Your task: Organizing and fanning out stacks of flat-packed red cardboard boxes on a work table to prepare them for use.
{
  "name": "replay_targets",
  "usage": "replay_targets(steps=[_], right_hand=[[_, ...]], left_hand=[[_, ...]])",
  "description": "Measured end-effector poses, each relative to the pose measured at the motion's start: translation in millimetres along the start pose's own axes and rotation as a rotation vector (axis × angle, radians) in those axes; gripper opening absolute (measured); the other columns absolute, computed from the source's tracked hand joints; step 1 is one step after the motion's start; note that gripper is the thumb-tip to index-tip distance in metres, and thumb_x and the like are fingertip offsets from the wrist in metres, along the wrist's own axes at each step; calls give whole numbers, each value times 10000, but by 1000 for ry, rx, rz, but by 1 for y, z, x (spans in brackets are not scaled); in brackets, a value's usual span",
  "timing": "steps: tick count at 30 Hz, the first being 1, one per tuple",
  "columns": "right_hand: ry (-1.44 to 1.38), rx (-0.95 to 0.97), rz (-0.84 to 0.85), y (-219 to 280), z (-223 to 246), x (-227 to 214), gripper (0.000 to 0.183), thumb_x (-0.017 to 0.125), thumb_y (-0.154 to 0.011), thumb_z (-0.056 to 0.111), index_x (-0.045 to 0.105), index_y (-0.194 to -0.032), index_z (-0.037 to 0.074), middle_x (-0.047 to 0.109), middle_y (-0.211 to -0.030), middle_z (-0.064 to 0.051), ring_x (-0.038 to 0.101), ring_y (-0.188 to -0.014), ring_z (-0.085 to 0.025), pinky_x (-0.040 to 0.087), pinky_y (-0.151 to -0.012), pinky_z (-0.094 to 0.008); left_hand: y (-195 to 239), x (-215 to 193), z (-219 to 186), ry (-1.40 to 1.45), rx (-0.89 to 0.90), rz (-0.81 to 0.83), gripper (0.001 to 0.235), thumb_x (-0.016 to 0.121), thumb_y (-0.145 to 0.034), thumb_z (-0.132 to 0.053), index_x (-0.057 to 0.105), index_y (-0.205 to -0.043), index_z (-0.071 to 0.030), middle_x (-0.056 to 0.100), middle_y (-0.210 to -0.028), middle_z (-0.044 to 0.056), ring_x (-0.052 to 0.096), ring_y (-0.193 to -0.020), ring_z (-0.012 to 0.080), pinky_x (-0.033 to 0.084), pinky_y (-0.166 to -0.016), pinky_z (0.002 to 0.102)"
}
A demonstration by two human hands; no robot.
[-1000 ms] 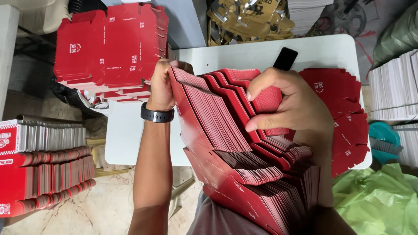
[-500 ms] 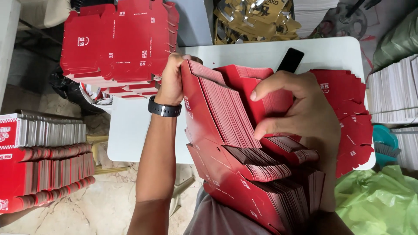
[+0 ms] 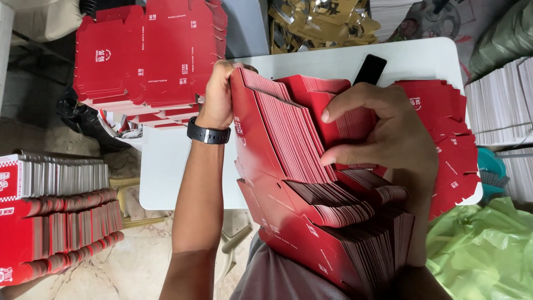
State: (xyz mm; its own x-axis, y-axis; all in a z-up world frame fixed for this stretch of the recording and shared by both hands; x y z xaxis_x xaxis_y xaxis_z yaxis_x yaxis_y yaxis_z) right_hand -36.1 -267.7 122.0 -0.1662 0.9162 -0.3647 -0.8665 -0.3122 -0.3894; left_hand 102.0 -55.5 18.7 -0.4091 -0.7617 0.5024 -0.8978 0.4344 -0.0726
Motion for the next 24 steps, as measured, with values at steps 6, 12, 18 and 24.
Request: replay_targets(steps=[6,12,18,24], right_hand=[[-34,35,9,1,-8,-2,528,994,-592,119,678,-1010,50,718,-987,-48,681,-926,-131,520,-836,-222],[-55,-15,59,3,-16,-6,449,937,-677,63,677,-1043,54,713,-1024,-59,681,-958,-148,530,-864,-248],[-19,40,-29,10,-8,-15,564,668,-823,-87,532,-1352,54,582,-1376,-95,567,-1323,-192,438,-1109,-271],[11,107,-30,2,12,-21,301,821,-697,20,719,-980,20,758,-950,-78,708,-876,-162,514,-825,-260]], left_hand=[[0,3,-5,-142,7,-7,287,425,-837,-198,286,-587,-183,277,-611,-47,226,-585,86,202,-553,282],[-3,-4,6,2,-42,-63,288,464,-843,-230,307,-607,-183,292,-620,-46,251,-580,88,214,-559,291],[-5,1,7,-80,-12,-111,307,477,-851,-209,316,-591,-183,288,-605,-53,238,-576,85,215,-549,288],[-8,-7,18,-57,-1,-222,307,513,-851,-187,368,-581,-176,314,-613,-54,259,-583,85,238,-563,278]])
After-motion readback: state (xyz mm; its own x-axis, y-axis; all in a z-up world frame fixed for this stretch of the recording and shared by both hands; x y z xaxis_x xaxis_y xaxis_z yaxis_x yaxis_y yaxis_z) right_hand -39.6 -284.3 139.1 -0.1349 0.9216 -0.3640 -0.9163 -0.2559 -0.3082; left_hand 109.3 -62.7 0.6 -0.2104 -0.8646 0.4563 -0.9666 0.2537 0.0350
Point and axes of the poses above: each hand's wrist, its own y-axis away from the middle knuckle, its own x-axis out of the palm, z = x × y, the point moved 7 cm from there along -y, towards the middle knuckle
